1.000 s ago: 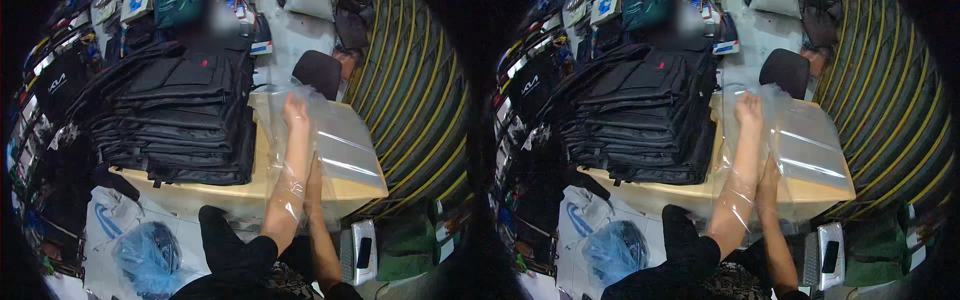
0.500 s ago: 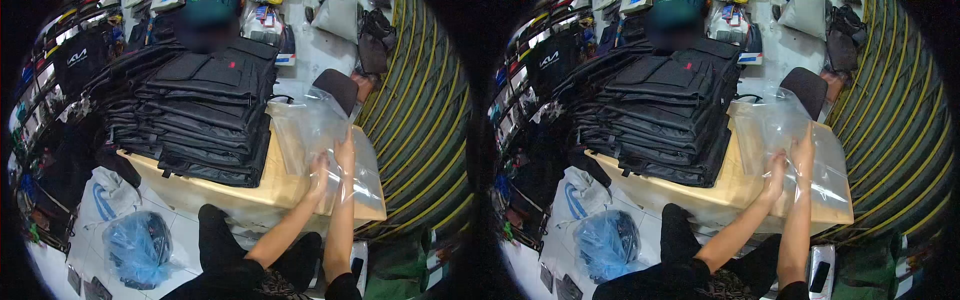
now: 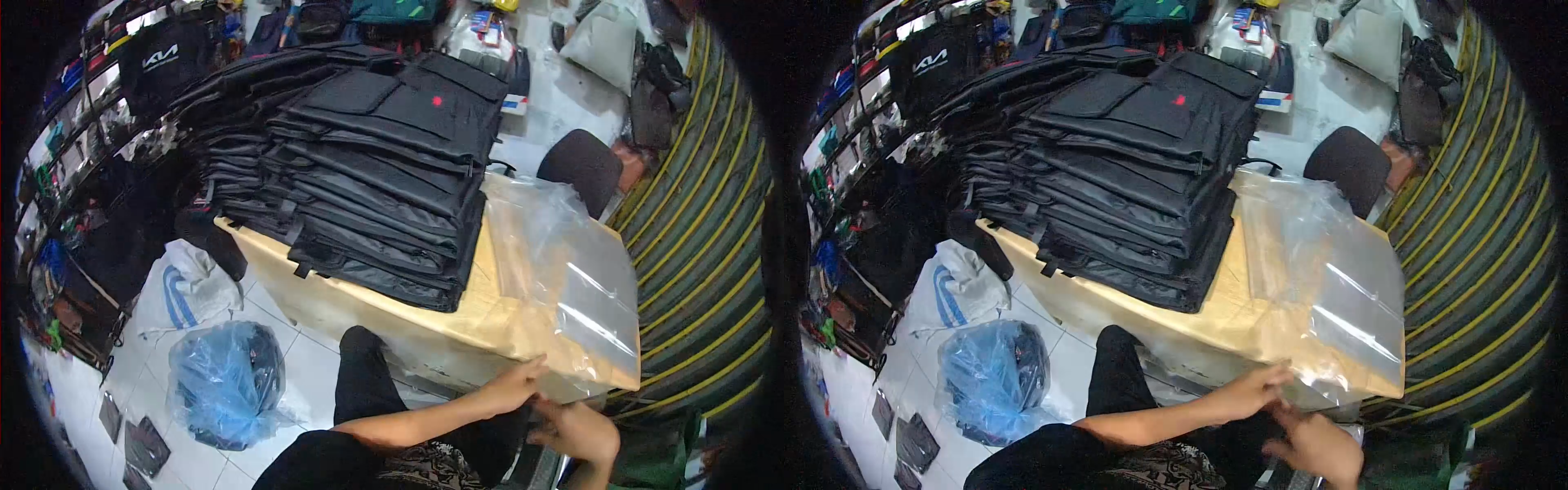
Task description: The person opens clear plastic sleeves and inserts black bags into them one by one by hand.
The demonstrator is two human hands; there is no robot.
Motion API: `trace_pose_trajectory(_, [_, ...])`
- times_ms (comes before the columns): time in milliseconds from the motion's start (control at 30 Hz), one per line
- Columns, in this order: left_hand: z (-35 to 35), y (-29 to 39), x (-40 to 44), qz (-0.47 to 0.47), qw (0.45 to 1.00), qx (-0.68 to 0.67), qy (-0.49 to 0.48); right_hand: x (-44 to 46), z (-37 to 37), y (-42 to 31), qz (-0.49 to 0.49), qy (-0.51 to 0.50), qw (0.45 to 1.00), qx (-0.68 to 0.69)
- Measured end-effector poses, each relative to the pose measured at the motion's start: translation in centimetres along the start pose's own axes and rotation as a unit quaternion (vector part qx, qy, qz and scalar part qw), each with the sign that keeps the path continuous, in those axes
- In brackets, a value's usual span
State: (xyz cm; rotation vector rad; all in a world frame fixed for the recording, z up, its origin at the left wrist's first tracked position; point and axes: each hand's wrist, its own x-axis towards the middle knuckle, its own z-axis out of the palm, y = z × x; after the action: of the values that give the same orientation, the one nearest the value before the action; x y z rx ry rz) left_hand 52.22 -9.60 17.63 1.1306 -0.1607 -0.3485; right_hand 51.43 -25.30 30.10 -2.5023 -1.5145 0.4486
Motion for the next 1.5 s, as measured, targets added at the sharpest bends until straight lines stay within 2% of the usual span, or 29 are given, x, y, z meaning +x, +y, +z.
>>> trace_pose_trajectory(67, [-0.7,0.9,-2.2,-0.073,0.99,-0.095,-0.073,1.5,-5.1,-4.1,0.079,-0.119,0.987,0.067])
trace_pose_trajectory(100, [-1.2,2.2,-3.5,-0.056,0.979,-0.144,-0.13,2.6,-6.6,-5.1,0.012,0.006,1.0,-0.014])
trace_pose_trajectory(133, [-1.9,3.6,-4.2,-0.048,0.986,-0.109,-0.116,5.1,-8.0,-5.1,-0.004,0.043,0.998,0.05])
trace_pose_trajectory(167, [-2.5,5.0,-4.9,-0.04,0.991,-0.073,-0.101,7.8,-9.4,-5.1,-0.008,0.089,0.996,0.01])
trace_pose_trajectory(200, [-2.9,5.6,-5.5,-0.033,0.995,-0.04,-0.087,11.5,-10.4,-5.3,-0.048,0.196,0.978,0.053])
trace_pose_trajectory(233, [-4.0,5.1,-5.7,0.026,0.995,-0.065,-0.065,15.3,-11.9,-5.4,-0.147,0.283,0.946,0.06])
trace_pose_trajectory(267, [-4.7,5.7,-6.3,0.052,0.996,-0.064,-0.031,19.2,-13.6,-5.7,-0.228,0.338,0.913,0.019])
trace_pose_trajectory(300, [-5.7,7.0,-7.1,0.078,0.995,-0.063,0.002,22.9,-14.6,-5.5,-0.259,0.389,0.884,-0.01])
trace_pose_trajectory(367, [-7.2,9.6,-8.9,0.144,0.984,-0.062,0.079,29.1,-15.9,-5.2,-0.27,0.422,0.857,-0.118])
trace_pose_trajectory(400, [-7.5,10.7,-9.9,0.182,0.974,-0.062,0.122,32.4,-16.1,-4.4,-0.257,0.429,0.851,-0.161])
trace_pose_trajectory(467, [-8.5,12.4,-11.3,0.222,0.954,-0.056,0.192,34.4,-16.4,-5.2,-0.23,0.352,0.894,-0.156])
trace_pose_trajectory(567, [-10.0,13.5,-13.3,0.254,0.937,-0.066,0.229,34.3,-16.4,-6.7,-0.141,0.208,0.95,-0.184])
trace_pose_trajectory(700, [-11.1,14.4,-14.5,0.286,0.918,-0.07,0.267,35.1,-16.5,-5.9,-0.197,0.243,0.934,-0.172])
trace_pose_trajectory(867, [-12.3,16.4,-14.0,0.341,0.896,-0.054,0.278,35.1,-15.3,-7.1,-0.164,0.282,0.912,-0.248])
trace_pose_trajectory(933, [-12.5,17.3,-13.7,0.365,0.882,-0.051,0.293,36.0,-15.0,-6.4,-0.185,0.316,0.894,-0.256])
trace_pose_trajectory(1067, [-12.9,19.2,-12.9,0.399,0.857,-0.028,0.325,35.2,-16.3,-6.4,-0.166,0.376,0.88,-0.239])
trace_pose_trajectory(1133, [-13.5,20.6,-12.4,0.432,0.849,-0.033,0.301,33.7,-16.7,-6.9,-0.153,0.41,0.868,-0.235])
trace_pose_trajectory(1233, [-12.9,23.4,-11.2,0.467,0.819,-0.075,0.325,30.5,-15.6,-8.7,-0.13,0.428,0.866,-0.222])
trace_pose_trajectory(1300, [-11.7,24.8,-10.4,0.473,0.787,-0.109,0.382,28.4,-13.6,-9.8,-0.133,0.448,0.857,-0.215])
trace_pose_trajectory(1333, [-11.2,25.0,-10.0,0.477,0.764,-0.125,0.416,27.2,-12.2,-10.2,-0.157,0.458,0.842,-0.238])
trace_pose_trajectory(1367, [-11.5,25.0,-10.4,0.505,0.79,-0.147,0.315,26.5,-10.6,-10.3,-0.221,0.523,0.77,-0.293])
trace_pose_trajectory(1400, [-11.9,24.8,-9.3,0.587,0.728,-0.149,0.322,25.2,-9.2,-11.1,-0.214,0.497,0.79,-0.287])
trace_pose_trajectory(1467, [-11.3,23.8,-9.8,0.55,0.694,-0.196,0.42,23.9,-6.0,-11.2,-0.21,0.48,0.798,-0.298])
trace_pose_trajectory(1500, [-11.3,23.2,-10.3,0.537,0.68,-0.159,0.474,22.8,-5.4,-11.2,-0.218,0.459,0.815,-0.28])
